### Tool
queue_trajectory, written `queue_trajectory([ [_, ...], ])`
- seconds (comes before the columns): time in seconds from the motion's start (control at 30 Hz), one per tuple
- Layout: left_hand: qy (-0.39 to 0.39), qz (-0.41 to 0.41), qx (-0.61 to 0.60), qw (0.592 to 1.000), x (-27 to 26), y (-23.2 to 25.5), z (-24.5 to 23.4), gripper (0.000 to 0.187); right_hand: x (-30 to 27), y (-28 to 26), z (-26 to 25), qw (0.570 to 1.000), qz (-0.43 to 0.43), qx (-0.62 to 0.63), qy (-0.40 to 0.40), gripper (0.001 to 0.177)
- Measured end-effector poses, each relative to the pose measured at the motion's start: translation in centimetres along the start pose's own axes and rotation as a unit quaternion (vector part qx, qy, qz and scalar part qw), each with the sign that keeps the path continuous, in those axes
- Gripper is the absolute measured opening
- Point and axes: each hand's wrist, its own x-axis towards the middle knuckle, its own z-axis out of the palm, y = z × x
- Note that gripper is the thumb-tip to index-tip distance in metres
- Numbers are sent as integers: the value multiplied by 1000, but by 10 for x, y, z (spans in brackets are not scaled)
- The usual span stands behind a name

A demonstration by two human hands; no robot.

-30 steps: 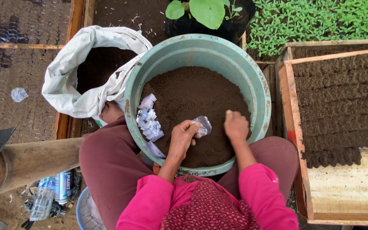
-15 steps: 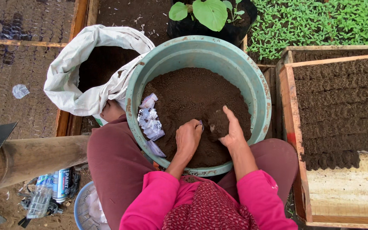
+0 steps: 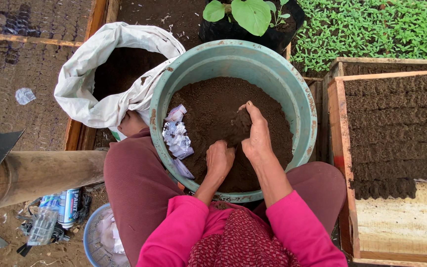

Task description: The person sits cross-legged and repeatedly scoops soil from a large basin, wraps it into small balls using pieces of paper or plastic, and places the wrapped soil balls into a wooden tray. The person handles the soil and wrapping materials by hand throughout the process.

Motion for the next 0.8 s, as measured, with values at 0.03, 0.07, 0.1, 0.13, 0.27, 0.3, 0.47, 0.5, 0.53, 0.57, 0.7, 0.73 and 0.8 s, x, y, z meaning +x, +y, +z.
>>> queue_trajectory([
  [0.03, 1, 0, -1, 1000, 0, 1, 0, 16, 1, 3, -1, 1000, 0, -1, -1, 22],
  [0.07, -5, -14, -17, 1000, 1, 2, 0, 19, 2, 6, -2, 1000, -9, -8, 1, 21],
  [0.1, -11, -28, -32, 999, 2, 3, 0, 31, 3, 9, -3, 1000, -18, -15, 2, 20],
  [0.13, -11, -28, -33, 999, 2, 7, -2, 31, 3, 10, -3, 1000, -18, -16, 1, 20],
  [0.27, 4, -17, -24, 1000, 7, 2, 2, 21, -2, 11, -4, 992, -40, -116, -37, 19],
  [0.3, -1, -30, -18, 999, 10, -3, 5, 27, -5, 10, -4, 983, -53, -170, -51, 18],
  [0.47, -18, -44, -17, 999, 3, 2, -1, 36, -27, -5, -5, 928, -47, -355, -101, 19],
  [0.5, -25, -43, -8, 999, 4, 0, 0, 40, -29, -11, -6, 886, -47, -444, -123, 19],
  [0.53, -26, -42, -8, 999, 3, 0, -1, 40, -26, -6, -16, 886, -47, -444, -122, 19],
  [0.57, -27, -38, -12, 999, 3, -1, -1, 41, -22, -1, -25, 825, -80, -542, -141, 21],
  [0.7, -26, 11, 3, 1000, -10, 16, -15, 40, -25, 8, -39, 676, -82, -719, -139, 28],
  [0.73, -25, 12, 4, 1000, -12, 18, -16, 40, -21, 13, -44, 676, -84, -718, -139, 28],
  [0.8, -20, 11, 7, 1000, -15, 21, -19, 38, -12, 23, -53, 736, -132, -650, -133, 16],
])
